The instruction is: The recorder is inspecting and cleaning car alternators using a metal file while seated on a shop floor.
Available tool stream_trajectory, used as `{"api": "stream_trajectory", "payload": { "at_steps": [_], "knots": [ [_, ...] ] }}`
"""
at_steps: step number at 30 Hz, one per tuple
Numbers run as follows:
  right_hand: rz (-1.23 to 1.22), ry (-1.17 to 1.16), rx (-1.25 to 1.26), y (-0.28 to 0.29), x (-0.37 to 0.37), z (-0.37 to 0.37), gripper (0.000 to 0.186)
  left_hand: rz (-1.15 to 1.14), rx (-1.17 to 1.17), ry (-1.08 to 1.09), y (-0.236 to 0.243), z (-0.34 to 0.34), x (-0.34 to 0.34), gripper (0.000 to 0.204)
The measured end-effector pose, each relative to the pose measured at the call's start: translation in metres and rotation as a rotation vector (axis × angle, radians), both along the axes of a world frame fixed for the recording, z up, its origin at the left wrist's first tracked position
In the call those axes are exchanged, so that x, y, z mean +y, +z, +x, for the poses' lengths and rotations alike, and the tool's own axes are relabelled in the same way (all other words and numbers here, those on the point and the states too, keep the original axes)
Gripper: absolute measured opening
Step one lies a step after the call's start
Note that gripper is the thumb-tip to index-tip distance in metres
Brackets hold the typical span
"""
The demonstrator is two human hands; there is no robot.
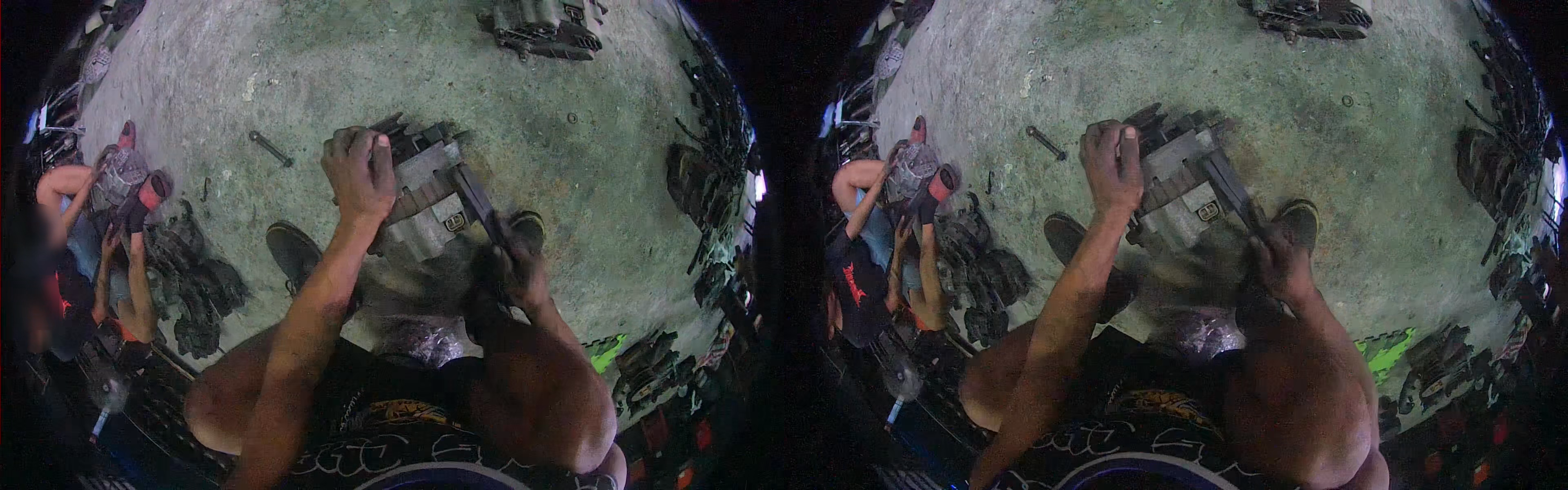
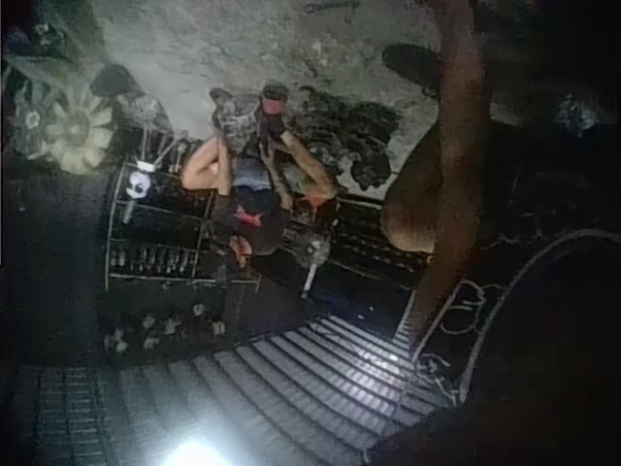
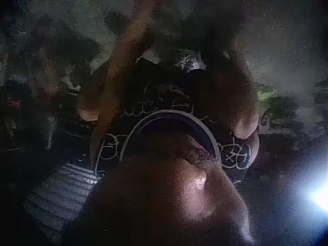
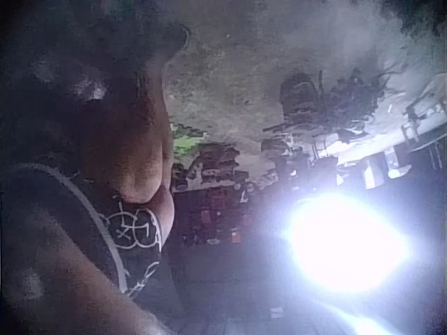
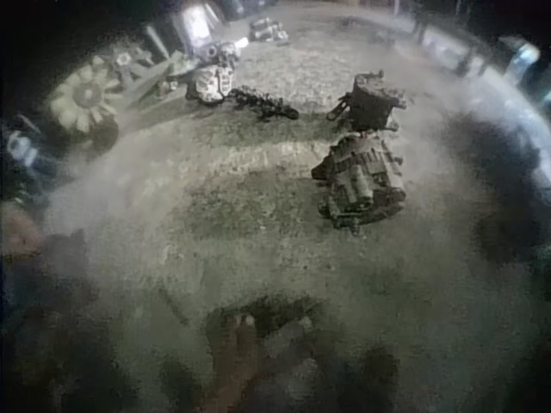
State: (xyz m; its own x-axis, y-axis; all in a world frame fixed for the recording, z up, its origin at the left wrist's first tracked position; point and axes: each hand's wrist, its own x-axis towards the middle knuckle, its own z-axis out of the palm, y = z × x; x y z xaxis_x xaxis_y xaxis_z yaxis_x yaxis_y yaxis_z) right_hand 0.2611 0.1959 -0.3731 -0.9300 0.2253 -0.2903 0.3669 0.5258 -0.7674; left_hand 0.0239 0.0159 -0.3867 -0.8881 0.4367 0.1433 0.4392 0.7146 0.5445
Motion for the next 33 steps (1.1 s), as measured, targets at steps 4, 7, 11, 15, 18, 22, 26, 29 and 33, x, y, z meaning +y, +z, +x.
{"api": "stream_trajectory", "payload": {
  "at_steps": [4,7,11,15,18,22,26,29,33],
  "knots": [
    [0.016,0.035,-0.036,0.021,-0.002,-0.077,0.05,0.015,0.163,-0.043,-0.002,-0.004,0.007,0.022],
    [-0.01,0.006,-0.039,0.024,-0.002,-0.075,0.051,0.013,0.033,-0.087,-0.005,-0.003,0.005,0.028],
    [0.012,0.027,0.048,0.009,-0.011,-0.019,0.051,0.182,-0.25,0.147,-0.004,-0.006,0.005,0.036],
    [0.09,0.026,0.02,0.001,0.0,-0.066,0.048,0.219,-0.437,0.169,-0.003,-0.005,0.007,0.042],
    [-0.159,-0.092,-0.025,0.014,0.002,-0.084,0.046,0.181,-0.346,0.146,-0.008,-0.008,0.006,0.04],
    [-0.014,-0.004,-0.056,0.012,-0.007,-0.028,0.043,0.207,-0.362,0.117,-0.013,-0.009,-0.004,0.038],
    [-0.005,0.0,-0.127,0.019,0.003,-0.061,0.047,0.171,-0.4,0.16,-0.011,-0.002,0.008,0.035],
    [-0.028,-0.016,-0.072,0.018,-0.007,-0.09,0.047,0.171,-0.38,0.172,-0.017,-0.007,-0.002,0.033],
    [-0.035,0.057,-0.152,0.02,0.0,-0.033,0.047,0.223,-0.337,0.106,-0.008,-0.005,0.0,0.032]
  ]
}}
